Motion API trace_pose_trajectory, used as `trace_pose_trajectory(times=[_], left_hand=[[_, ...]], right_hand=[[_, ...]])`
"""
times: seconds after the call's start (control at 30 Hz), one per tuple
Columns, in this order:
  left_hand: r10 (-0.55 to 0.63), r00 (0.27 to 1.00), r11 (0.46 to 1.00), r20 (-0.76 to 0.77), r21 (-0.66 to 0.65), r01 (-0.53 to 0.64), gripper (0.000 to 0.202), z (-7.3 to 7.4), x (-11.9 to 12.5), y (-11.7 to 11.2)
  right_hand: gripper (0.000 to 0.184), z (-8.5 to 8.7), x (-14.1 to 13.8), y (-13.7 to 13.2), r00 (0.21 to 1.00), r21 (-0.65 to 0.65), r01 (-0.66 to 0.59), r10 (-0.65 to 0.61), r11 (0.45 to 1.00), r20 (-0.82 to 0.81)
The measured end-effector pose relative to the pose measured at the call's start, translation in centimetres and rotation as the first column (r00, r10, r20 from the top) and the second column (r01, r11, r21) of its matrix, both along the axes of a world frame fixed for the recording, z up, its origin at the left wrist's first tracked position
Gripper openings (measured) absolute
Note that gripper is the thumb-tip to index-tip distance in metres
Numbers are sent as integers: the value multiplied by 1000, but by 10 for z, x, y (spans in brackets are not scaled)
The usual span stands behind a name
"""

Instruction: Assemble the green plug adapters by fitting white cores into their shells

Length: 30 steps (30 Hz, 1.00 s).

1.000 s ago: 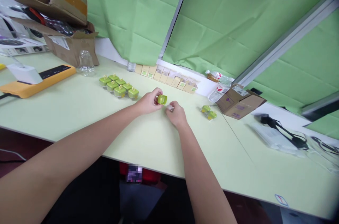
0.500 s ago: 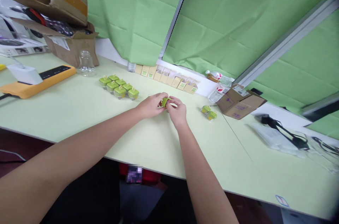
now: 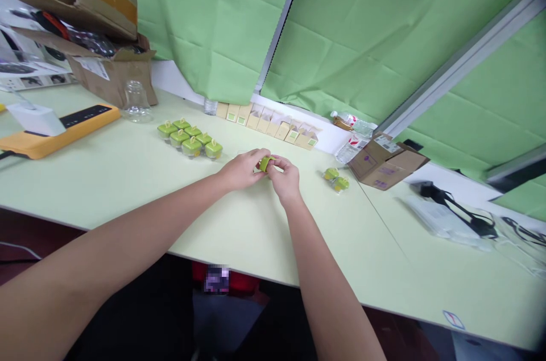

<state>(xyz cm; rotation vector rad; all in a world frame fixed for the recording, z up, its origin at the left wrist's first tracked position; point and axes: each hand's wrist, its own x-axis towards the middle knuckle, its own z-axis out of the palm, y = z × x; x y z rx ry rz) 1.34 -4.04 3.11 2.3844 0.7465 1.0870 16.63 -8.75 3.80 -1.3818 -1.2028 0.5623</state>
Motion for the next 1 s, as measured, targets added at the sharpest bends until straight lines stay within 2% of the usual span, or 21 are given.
trace_pose_trajectory(times=[0.4,0.7,1.0], left_hand=[[24,999,1000,-28,12,-23,39,2,1,-2],[-6,1000,999,-21,-47,5,34,6,-1,-1],[41,999,993,-15,-108,-42,33,7,0,0]], right_hand=[[9,-6,0,4,992,44,12,-17,999,127],[8,-4,-2,3,970,92,16,-38,996,240],[8,-2,-3,1,964,104,22,-48,994,261]])
